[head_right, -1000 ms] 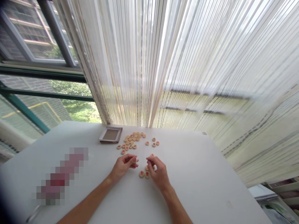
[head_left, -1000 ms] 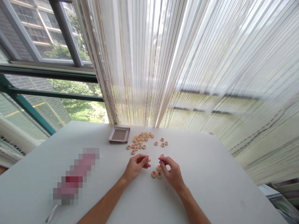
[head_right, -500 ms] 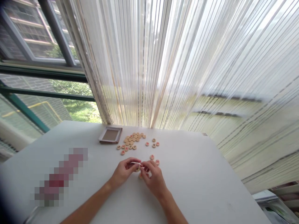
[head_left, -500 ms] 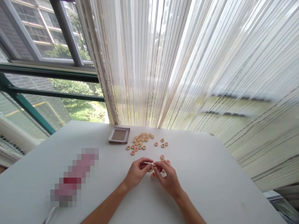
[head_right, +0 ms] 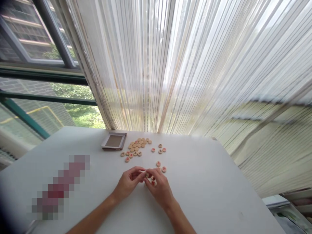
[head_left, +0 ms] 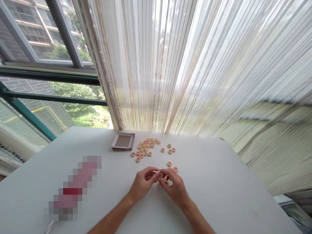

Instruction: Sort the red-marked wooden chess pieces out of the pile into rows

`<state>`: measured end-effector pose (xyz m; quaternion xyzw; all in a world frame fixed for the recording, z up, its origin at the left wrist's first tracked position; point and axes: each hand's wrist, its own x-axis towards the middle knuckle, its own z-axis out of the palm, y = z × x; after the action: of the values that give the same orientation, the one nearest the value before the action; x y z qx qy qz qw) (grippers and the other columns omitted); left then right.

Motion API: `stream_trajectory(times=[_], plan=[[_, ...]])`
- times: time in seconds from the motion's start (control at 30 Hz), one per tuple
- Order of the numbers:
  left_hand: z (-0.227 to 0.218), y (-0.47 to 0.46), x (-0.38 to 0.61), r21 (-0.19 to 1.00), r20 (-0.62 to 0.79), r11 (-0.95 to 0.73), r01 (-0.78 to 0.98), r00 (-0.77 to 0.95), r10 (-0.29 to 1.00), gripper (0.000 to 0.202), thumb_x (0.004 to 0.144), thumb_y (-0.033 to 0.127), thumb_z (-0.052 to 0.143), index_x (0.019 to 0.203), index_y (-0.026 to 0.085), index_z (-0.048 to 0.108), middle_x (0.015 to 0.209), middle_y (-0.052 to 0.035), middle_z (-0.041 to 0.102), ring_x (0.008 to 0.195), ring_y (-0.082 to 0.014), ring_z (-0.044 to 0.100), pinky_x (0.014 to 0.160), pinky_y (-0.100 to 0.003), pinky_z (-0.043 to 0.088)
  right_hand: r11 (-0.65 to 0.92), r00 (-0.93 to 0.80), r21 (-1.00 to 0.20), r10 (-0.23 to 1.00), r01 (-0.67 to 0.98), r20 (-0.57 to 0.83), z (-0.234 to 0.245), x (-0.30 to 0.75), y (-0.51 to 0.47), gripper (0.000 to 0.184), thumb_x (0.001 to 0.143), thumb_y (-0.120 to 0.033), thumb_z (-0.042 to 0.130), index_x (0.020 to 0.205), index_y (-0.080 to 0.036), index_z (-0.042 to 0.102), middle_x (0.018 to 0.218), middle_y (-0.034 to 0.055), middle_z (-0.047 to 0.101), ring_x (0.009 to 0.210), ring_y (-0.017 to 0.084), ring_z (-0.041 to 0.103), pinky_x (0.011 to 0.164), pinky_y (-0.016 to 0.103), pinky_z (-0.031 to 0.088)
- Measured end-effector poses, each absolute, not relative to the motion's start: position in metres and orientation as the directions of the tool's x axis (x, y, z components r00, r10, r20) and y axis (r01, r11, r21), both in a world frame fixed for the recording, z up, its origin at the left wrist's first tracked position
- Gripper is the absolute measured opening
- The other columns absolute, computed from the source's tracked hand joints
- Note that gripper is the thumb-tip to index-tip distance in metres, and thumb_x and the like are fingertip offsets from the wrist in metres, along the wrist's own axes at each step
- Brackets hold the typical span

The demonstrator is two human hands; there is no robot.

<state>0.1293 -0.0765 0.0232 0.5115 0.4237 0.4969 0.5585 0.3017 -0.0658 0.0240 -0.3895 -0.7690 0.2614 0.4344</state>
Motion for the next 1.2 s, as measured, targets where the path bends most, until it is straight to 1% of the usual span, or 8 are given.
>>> stream_trajectory(times=[0.13,0.27,0.43,0.67,0.8,0.97,1.1,1.2], plan=[[0.031,-0.080,0.129,0.986,0.133,-0.143,0.084,0.116,0.984,0.028,0.087,0.039,0.061,0.105,0.019,0.069,0.101,-0.0091,0.074,0.088,-0.0237,0.071,0.079,-0.032,0.058,0.458,-0.255,-0.836,0.884,0.302,0.392,0.032,0.302,-0.066,0.012,0.090,-0.030,0.059,0.099,-0.022,0.062,0.081,0.0030,0.066,0.068,0.015,0.061,0.066,0.026,0.054],[0.035,-0.082,0.130,0.934,0.264,-0.291,0.206,0.150,0.953,0.026,0.087,0.036,0.060,0.106,0.021,0.070,0.104,-0.0076,0.072,0.087,-0.0210,0.068,0.078,-0.030,0.057,0.355,-0.205,-0.908,0.928,0.221,0.313,0.034,0.303,-0.065,0.016,0.090,-0.036,0.059,0.096,-0.021,0.061,0.080,0.0036,0.066,0.069,0.016,0.064,0.064,0.026,0.055],[0.033,-0.082,0.129,0.895,0.324,-0.362,0.260,0.179,0.929,0.023,0.087,0.033,0.060,0.106,0.021,0.067,0.097,-0.0064,0.072,0.076,-0.0175,0.066,0.072,-0.029,0.056,0.292,-0.240,-0.944,0.938,0.151,0.252,0.031,0.303,-0.065,0.019,0.090,-0.038,0.061,0.093,-0.020,0.064,0.084,0.0058,0.071,0.076,0.020,0.070,0.071,0.030,0.058],[0.029,-0.081,0.126,0.883,0.330,-0.371,0.286,0.181,0.926,0.020,0.085,0.033,0.064,0.100,0.021,0.067,0.084,-0.0039,0.070,0.072,-0.0167,0.065,0.067,-0.027,0.053,0.271,-0.324,-0.956,0.919,0.110,0.223,0.029,0.305,-0.066,0.024,0.093,-0.039,0.055,0.103,-0.021,0.067,0.091,0.0077,0.073,0.080,0.021,0.072,0.074,0.032,0.060],[0.029,-0.080,0.125,0.894,0.319,-0.359,0.267,0.183,0.930,0.020,0.085,0.032,0.062,0.101,0.021,0.066,0.086,-0.0052,0.071,0.076,-0.0180,0.066,0.067,-0.028,0.053,0.256,-0.340,-0.961,0.918,0.108,0.206,0.026,0.307,-0.066,0.026,0.095,-0.038,0.052,0.109,-0.022,0.067,0.095,0.0084,0.074,0.078,0.021,0.072,0.071,0.033,0.061],[0.030,-0.078,0.125,0.942,0.253,-0.281,0.186,0.159,0.954,0.024,0.083,0.035,0.064,0.101,0.019,0.066,0.093,-0.0071,0.071,0.078,-0.0183,0.067,0.066,-0.027,0.054,0.305,-0.344,-0.944,0.906,0.122,0.248,0.029,0.306,-0.065,0.026,0.093,-0.034,0.055,0.114,-0.024,0.067,0.106,0.0087,0.072,0.091,0.023,0.071,0.081,0.036,0.060],[0.025,-0.076,0.127,0.982,0.177,-0.186,0.042,0.162,0.971,0.027,0.082,0.037,0.066,0.098,0.017,0.063,0.089,-0.0067,0.069,0.079,-0.0186,0.067,0.068,-0.027,0.055,0.379,-0.319,-0.907,0.896,0.185,0.310,0.033,0.305,-0.065,0.021,0.092,-0.032,0.057,0.107,-0.024,0.069,0.096,0.0073,0.072,0.085,0.021,0.070,0.075,0.033,0.059],[0.020,-0.074,0.128,0.989,0.122,-0.108,-0.099,0.149,0.981,0.028,0.081,0.039,0.068,0.094,0.016,0.059,0.084,-0.0046,0.066,0.076,-0.0184,0.067,0.063,-0.027,0.056,0.416,-0.283,-0.881,0.893,0.224,0.350,0.035,0.304,-0.066,0.016,0.091,-0.032,0.058,0.099,-0.023,0.069,0.088,0.0056,0.071,0.077,0.019,0.068,0.069,0.029,0.056]])
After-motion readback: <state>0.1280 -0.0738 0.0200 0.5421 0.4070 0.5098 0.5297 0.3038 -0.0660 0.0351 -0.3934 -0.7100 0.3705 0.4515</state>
